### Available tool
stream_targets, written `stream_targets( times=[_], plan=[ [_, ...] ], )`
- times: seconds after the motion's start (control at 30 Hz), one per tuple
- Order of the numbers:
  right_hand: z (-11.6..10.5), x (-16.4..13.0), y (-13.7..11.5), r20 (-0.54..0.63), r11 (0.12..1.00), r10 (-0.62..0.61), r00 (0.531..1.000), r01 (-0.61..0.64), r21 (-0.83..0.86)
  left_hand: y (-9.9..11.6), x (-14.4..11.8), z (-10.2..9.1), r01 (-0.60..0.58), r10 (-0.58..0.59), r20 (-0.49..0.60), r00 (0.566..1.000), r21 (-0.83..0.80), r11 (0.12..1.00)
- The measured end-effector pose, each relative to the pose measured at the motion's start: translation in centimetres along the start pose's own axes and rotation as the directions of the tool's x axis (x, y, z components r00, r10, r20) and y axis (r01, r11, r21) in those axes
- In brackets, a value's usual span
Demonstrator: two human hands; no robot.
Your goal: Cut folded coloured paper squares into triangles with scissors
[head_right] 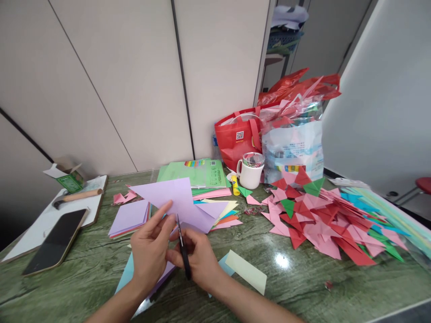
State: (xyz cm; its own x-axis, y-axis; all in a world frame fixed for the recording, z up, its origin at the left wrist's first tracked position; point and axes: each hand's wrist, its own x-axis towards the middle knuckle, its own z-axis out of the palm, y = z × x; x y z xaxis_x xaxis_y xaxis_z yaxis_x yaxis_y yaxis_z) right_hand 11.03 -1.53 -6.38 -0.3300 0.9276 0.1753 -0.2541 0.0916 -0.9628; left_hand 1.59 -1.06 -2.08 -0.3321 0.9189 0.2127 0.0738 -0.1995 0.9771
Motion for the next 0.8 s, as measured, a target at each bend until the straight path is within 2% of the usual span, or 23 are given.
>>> stream_targets(
  times=[0.4,0.57,0.8],
  plan=[
    [0.1,0.0,0.4,-0.052,1.000,0.016,0.999,-0.016,0.005,0.1,-0.1,0.1,0.001,-0.001,-0.011,1.000,-0.027,1.000],
    [-0.1,0.3,0.6,-0.053,1.000,-0.009,0.999,0.009,0.010,-0.5,-0.3,0.1,0.065,-0.063,0.033,0.997,-0.072,0.995],
    [-0.2,0.3,0.3,-0.063,1.000,-0.016,0.998,0.017,0.014,-1.0,-0.4,0.0,0.056,-0.052,0.043,0.998,-0.100,0.993]
  ],
)
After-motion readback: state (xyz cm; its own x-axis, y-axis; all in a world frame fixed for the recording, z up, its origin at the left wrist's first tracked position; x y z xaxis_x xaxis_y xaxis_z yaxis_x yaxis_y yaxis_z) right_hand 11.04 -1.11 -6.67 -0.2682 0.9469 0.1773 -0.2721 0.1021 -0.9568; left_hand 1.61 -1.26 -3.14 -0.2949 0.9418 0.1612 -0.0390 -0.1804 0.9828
